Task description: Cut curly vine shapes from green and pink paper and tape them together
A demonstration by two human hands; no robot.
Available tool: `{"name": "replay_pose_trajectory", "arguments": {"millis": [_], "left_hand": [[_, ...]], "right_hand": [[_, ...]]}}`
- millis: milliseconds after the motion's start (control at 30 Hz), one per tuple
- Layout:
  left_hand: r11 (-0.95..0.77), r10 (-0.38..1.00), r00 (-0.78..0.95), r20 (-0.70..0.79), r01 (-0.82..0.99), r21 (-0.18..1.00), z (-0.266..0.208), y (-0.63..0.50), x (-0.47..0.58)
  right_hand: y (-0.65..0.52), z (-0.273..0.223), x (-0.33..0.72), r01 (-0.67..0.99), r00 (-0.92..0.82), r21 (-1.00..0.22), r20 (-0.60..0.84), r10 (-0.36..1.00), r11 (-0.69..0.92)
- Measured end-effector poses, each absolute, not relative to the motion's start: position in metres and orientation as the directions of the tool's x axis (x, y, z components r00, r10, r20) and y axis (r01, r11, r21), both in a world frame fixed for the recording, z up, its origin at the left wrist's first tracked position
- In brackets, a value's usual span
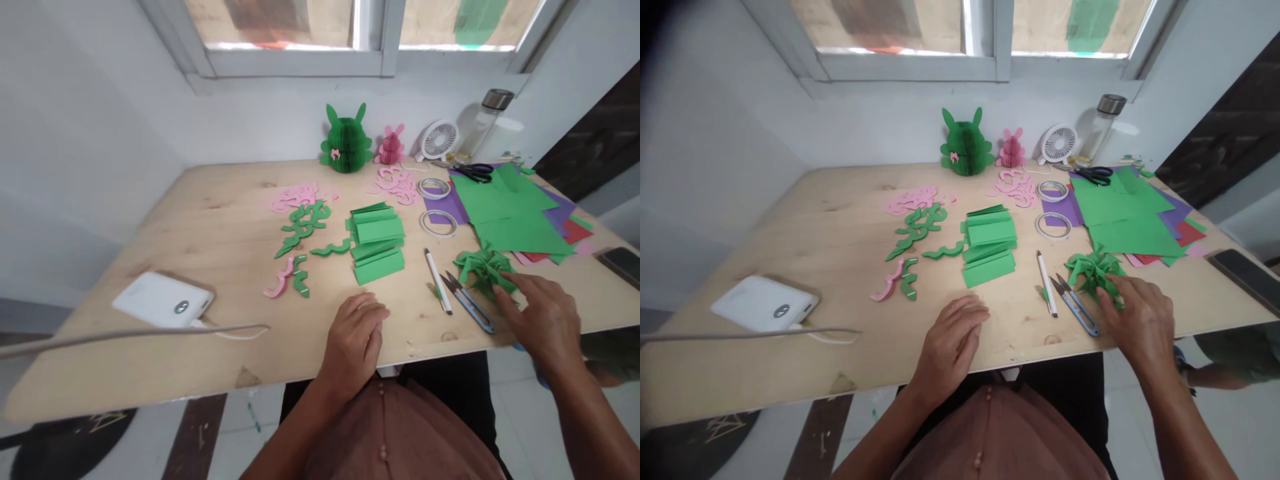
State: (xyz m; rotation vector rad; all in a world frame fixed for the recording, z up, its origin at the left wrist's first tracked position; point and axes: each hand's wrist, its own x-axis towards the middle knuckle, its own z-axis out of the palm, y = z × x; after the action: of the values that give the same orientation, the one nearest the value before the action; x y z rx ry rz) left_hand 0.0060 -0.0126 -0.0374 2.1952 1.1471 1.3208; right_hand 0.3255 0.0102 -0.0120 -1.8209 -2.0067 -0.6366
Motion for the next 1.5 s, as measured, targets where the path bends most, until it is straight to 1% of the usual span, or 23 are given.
{"name": "replay_pose_trajectory", "arguments": {"millis": [100,200,300,433,567,900,1100,1267,1500], "left_hand": [[-0.604,0.785,0.219,0.58,0.48,0.636,-0.041,-0.013,0.006],[-0.58,0.799,0.195,0.569,0.501,0.642,-0.043,-0.014,0.006],[-0.575,0.803,0.198,0.562,0.506,0.643,-0.044,-0.015,0.006],[-0.574,0.804,0.205,0.559,0.516,0.636,-0.045,-0.015,0.006],[-0.57,0.805,0.2,0.559,0.522,0.634,-0.046,-0.016,0.006],[-0.561,0.81,0.194,0.553,0.531,0.635,-0.044,-0.016,0.006],[-0.558,0.813,0.196,0.549,0.532,0.637,-0.045,-0.017,0.006],[-0.547,0.819,0.187,0.542,0.54,0.64,-0.046,-0.016,0.006],[-0.551,0.818,0.195,0.541,0.538,0.638,-0.044,-0.016,0.006]], "right_hand": [[0.015,-0.014,0.327,0.987,-0.149,0.132,0.532,0.833,0.092],[0.021,-0.015,0.327,0.978,-0.199,0.16,0.481,0.854,0.137],[0.026,-0.018,0.33,0.973,-0.221,0.146,0.409,0.885,0.176],[0.035,-0.022,0.334,0.972,-0.23,0.131,0.381,0.896,0.194],[0.044,-0.026,0.34,0.972,-0.235,0.113,0.388,0.891,0.207],[0.054,-0.029,0.341,0.979,-0.204,0.113,0.447,0.871,0.172],[0.048,-0.027,0.332,0.98,-0.201,0.101,0.45,0.87,0.174],[0.04,-0.019,0.331,0.971,-0.238,0.13,0.404,0.883,0.203],[0.025,-0.014,0.337,0.957,-0.286,0.16,0.419,0.862,0.241]]}}
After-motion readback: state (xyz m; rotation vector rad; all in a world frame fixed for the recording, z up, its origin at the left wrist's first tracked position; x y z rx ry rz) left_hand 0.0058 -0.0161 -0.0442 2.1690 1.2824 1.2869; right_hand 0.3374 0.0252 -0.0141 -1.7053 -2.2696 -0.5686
